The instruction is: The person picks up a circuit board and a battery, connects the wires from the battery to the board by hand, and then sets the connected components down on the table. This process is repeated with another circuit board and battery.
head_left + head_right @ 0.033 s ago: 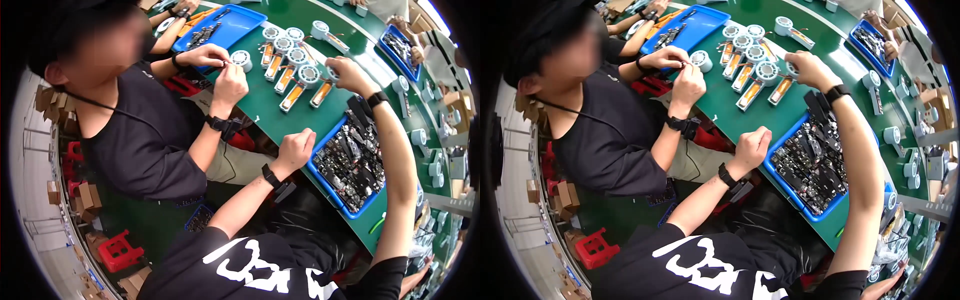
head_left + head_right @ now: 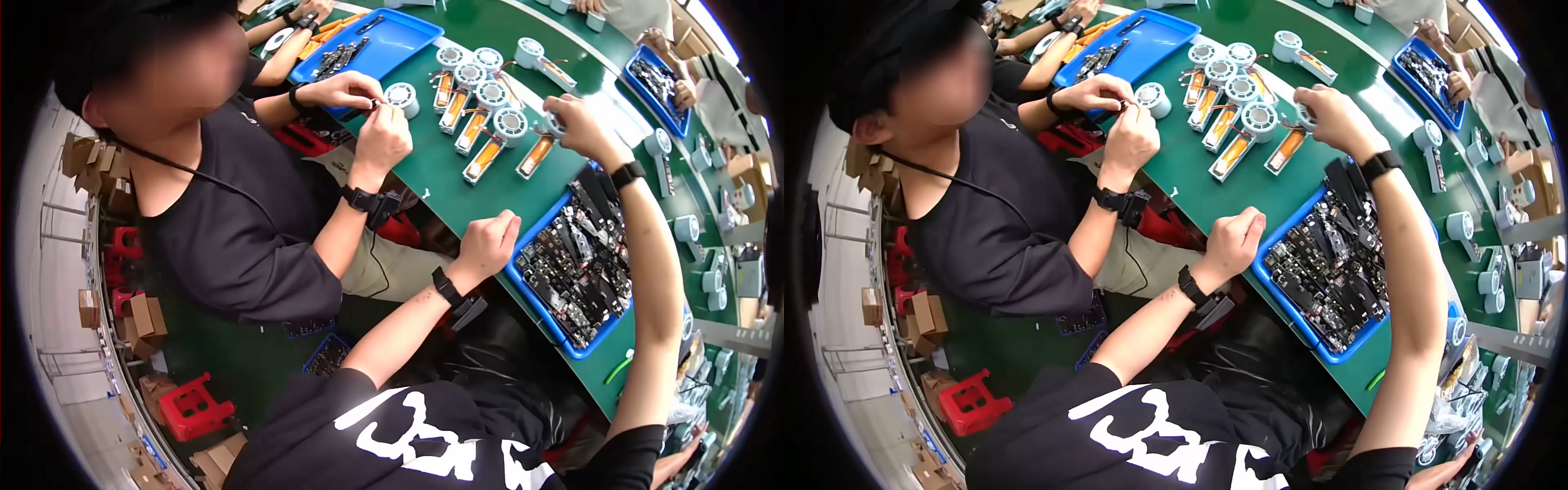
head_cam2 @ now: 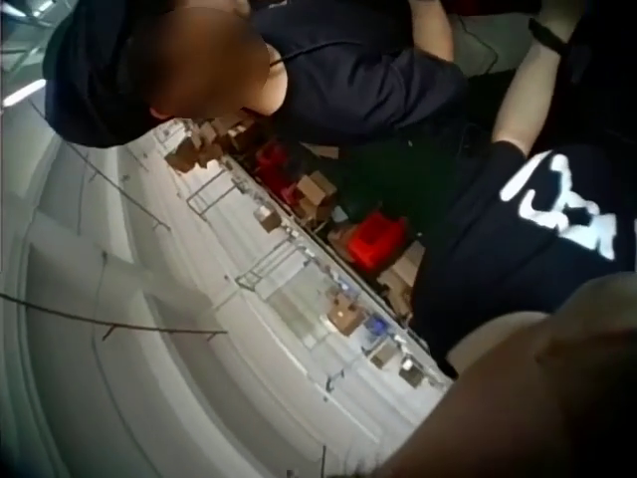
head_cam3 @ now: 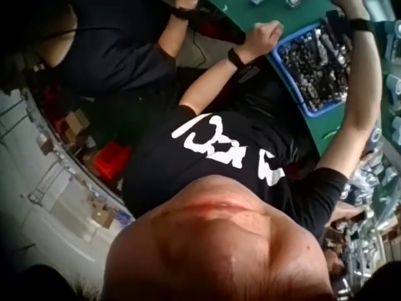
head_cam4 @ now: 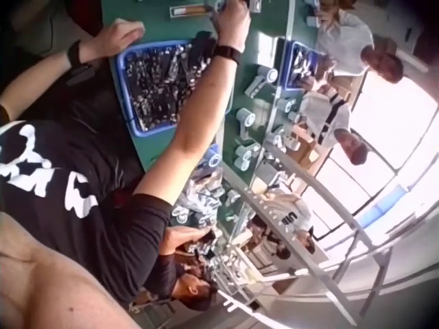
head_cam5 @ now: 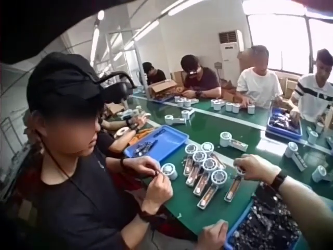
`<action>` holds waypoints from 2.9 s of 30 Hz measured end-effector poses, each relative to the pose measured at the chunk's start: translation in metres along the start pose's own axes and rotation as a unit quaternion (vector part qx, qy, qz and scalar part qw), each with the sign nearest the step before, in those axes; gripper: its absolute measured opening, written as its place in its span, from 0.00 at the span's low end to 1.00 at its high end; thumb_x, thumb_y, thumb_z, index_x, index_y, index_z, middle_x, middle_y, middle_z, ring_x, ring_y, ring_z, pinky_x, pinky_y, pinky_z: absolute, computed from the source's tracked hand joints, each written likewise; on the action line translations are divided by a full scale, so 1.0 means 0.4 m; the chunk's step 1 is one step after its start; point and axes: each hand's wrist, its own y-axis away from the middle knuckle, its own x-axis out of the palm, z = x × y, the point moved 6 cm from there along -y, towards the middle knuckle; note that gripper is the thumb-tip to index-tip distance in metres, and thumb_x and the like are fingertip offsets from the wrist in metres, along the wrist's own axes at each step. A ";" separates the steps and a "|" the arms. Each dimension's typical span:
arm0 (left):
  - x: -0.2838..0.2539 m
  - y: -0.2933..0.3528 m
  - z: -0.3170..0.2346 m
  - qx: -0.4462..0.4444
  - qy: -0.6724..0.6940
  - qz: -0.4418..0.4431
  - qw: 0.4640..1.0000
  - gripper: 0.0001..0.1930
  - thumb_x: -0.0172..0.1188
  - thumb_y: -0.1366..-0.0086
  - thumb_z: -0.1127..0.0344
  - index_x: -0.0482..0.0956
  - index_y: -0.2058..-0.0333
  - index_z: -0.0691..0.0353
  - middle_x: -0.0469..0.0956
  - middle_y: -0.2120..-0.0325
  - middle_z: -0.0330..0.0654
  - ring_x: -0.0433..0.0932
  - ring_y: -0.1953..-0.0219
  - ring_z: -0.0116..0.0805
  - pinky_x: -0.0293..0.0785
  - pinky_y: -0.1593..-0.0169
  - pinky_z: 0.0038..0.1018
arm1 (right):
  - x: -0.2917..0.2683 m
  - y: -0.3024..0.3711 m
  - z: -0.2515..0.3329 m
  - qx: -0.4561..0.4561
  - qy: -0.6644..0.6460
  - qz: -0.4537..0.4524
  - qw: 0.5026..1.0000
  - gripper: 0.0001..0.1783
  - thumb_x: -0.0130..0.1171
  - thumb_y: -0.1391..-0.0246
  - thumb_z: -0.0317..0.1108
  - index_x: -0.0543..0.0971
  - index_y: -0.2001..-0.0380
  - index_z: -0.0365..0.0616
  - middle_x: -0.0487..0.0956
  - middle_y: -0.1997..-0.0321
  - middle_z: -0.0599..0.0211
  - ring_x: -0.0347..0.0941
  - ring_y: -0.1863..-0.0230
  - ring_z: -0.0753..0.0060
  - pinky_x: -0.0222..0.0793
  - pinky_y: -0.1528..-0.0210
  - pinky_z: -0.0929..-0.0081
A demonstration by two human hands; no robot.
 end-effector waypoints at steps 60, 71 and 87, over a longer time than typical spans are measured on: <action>0.106 0.089 -0.237 0.221 -0.040 0.392 0.892 0.09 0.70 0.48 0.70 0.76 0.70 0.58 0.76 0.69 0.38 0.75 0.60 0.42 0.73 0.55 0.36 | 0.176 1.187 0.369 0.581 -0.210 -0.303 0.726 0.29 0.63 0.40 0.32 0.68 0.38 0.36 0.80 0.57 0.57 0.75 0.62 0.67 0.70 0.59 0.72; 0.057 0.114 -0.237 0.173 0.112 0.234 0.950 0.11 0.65 0.42 0.78 0.72 0.63 0.64 0.77 0.71 0.45 0.79 0.70 0.45 0.75 0.64 0.35 | 0.174 1.122 0.374 0.552 -0.129 -0.301 0.767 0.39 0.61 0.41 0.32 0.59 0.29 0.43 0.72 0.74 0.63 0.66 0.75 0.71 0.66 0.69 0.70; 0.119 0.307 -0.295 -0.027 0.271 0.328 0.905 0.13 0.58 0.34 0.74 0.74 0.51 0.68 0.79 0.69 0.51 0.82 0.65 0.50 0.76 0.61 0.37 | 0.175 1.113 0.378 0.534 -0.152 -0.318 0.769 0.34 0.64 0.39 0.33 0.65 0.32 0.44 0.71 0.71 0.69 0.64 0.74 0.78 0.65 0.69 0.76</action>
